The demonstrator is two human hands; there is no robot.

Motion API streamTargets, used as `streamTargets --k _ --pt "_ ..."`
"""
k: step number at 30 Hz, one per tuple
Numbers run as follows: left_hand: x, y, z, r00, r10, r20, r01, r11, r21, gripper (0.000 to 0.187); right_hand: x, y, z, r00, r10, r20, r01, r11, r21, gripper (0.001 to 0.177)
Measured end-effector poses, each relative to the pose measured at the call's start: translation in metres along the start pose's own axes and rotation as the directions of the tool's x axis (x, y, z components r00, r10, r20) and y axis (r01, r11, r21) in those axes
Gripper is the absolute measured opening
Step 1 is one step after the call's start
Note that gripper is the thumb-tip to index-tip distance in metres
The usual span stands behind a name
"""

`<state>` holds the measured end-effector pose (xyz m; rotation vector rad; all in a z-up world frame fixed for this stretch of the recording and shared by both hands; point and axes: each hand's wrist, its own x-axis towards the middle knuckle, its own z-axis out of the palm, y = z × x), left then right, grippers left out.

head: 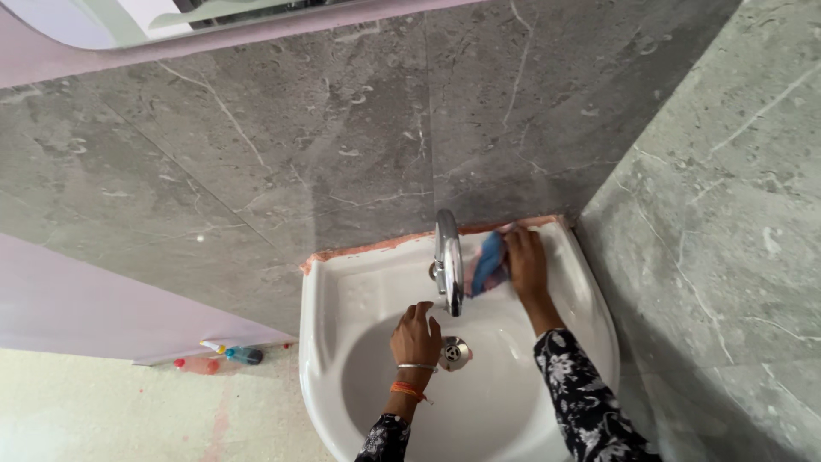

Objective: The person uses a blue cloth to wipe the interior and rim of a white ceramic sink. They repeatedly scrub the basin, faucet, and surrounding edges, then rinse the cloth under running water and continue wiping.

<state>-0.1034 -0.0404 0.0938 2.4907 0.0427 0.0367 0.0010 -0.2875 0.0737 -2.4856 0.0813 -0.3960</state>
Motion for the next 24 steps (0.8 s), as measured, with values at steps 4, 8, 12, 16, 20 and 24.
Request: streamTargets --k 4,8,12,16,20,24 --pt "-0.004 0.03 0.014 0.984 0.087 0.157 -0.082 0.996 -0.034 0.02 0.0 0.036 -0.03 0.998 0.067 0.018 -0.052 0.894 -0.446 0.034" --pt "-0.006 0.067 0.054 0.917 0.336 0.215 -0.304 0.938 -0.168 0.033 -0.006 0.054 -0.056 0.937 0.245 0.247 -0.147 0.922 -0.359 0.051" --pt "0.025 0.082 0.117 0.763 0.645 -0.043 -0.644 0.764 0.025 0.051 -0.019 0.069 -0.049 0.991 -0.096 0.089 0.125 0.905 -0.407 0.038" --pt "0.053 0.069 0.168 0.781 0.617 0.096 -0.624 0.765 0.162 0.05 -0.037 0.074 -0.009 0.997 -0.017 0.074 0.031 0.982 -0.186 0.026" --pt "0.059 0.054 0.175 0.897 0.44 0.042 -0.442 0.889 0.118 0.058 -0.042 0.051 0.016 0.984 -0.176 -0.018 0.17 0.969 -0.182 0.029" --pt "0.047 0.048 0.159 0.961 0.225 0.163 -0.272 0.883 0.383 0.063 -0.048 0.014 0.024 0.944 -0.327 -0.039 0.327 0.945 -0.021 0.029"
